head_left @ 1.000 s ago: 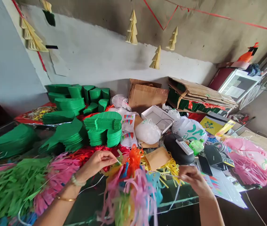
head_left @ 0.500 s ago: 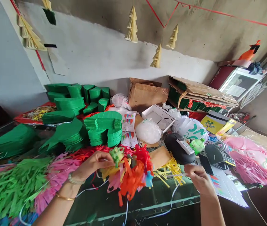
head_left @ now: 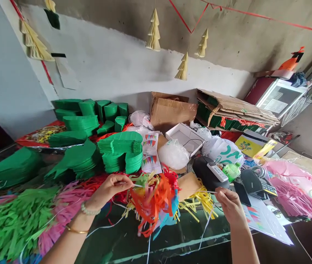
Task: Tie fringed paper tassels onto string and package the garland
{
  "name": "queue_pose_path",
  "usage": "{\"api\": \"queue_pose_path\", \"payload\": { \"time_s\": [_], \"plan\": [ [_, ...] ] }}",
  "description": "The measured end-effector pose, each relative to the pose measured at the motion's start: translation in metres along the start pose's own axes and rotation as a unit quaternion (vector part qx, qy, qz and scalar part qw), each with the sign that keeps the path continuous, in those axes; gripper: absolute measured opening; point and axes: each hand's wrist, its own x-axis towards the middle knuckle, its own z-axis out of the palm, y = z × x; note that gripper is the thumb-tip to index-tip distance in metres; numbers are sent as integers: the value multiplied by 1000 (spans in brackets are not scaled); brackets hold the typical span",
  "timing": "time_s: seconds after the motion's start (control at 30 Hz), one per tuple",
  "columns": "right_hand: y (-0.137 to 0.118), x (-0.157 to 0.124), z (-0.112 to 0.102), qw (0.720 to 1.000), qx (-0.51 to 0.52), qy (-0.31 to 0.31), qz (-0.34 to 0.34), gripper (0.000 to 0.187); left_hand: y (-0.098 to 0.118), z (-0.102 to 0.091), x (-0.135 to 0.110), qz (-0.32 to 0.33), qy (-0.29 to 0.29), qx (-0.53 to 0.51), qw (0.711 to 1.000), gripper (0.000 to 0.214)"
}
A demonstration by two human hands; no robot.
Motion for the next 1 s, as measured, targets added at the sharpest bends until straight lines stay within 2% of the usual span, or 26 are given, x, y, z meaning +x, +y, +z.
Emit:
{"api": "queue_pose_path", "payload": {
  "time_s": [0.1,0.23,0.33,0.5,0.57,0.6,0.67,0.7,0.73,0.8,0.9,0.93,0.97,1.0],
  "plan": [
    [2,5,8,999,-46,14,21,38,-4,7,7,7,-3,25,1000,29],
    [-1,9,18,999,-35,33,25,36,-5,16,16,47,52,73,995,27],
    [-5,8,20,998,-29,38,29,36,-5,18,17,89,73,59,992,26],
    [-25,8,25,999,-48,19,13,40,8,32,17,32,48,-1,998,26],
    [-44,8,38,998,-67,-7,-2,39,22,47,19,-6,-3,-69,998,28],
    [-55,8,49,997,-74,-26,-16,38,31,57,21,-28,-59,-117,991,32],
    [-81,4,74,992,-96,-59,-64,34,47,78,27,-72,-200,-198,957,45],
    [-94,-1,87,987,-111,-78,-84,30,54,87,31,-94,-257,-224,935,52],
    [-106,-8,99,981,-132,-93,-107,26,60,95,34,-113,-287,-245,919,57],
    [-124,-25,114,961,-182,-136,-160,27,67,105,42,-136,-276,-291,906,54],
    [-130,-42,106,934,-156,-247,-204,29,73,104,48,-130,-212,-365,897,37],
    [-126,-43,98,938,-131,-251,-197,28,75,101,48,-128,-209,-379,892,35],
    [-119,-40,88,949,-111,-231,-184,26,78,97,47,-129,-210,-383,890,34],
    [-110,-35,80,963,-103,-183,-170,21,82,93,45,-130,-217,-377,891,33]
  ]
}}
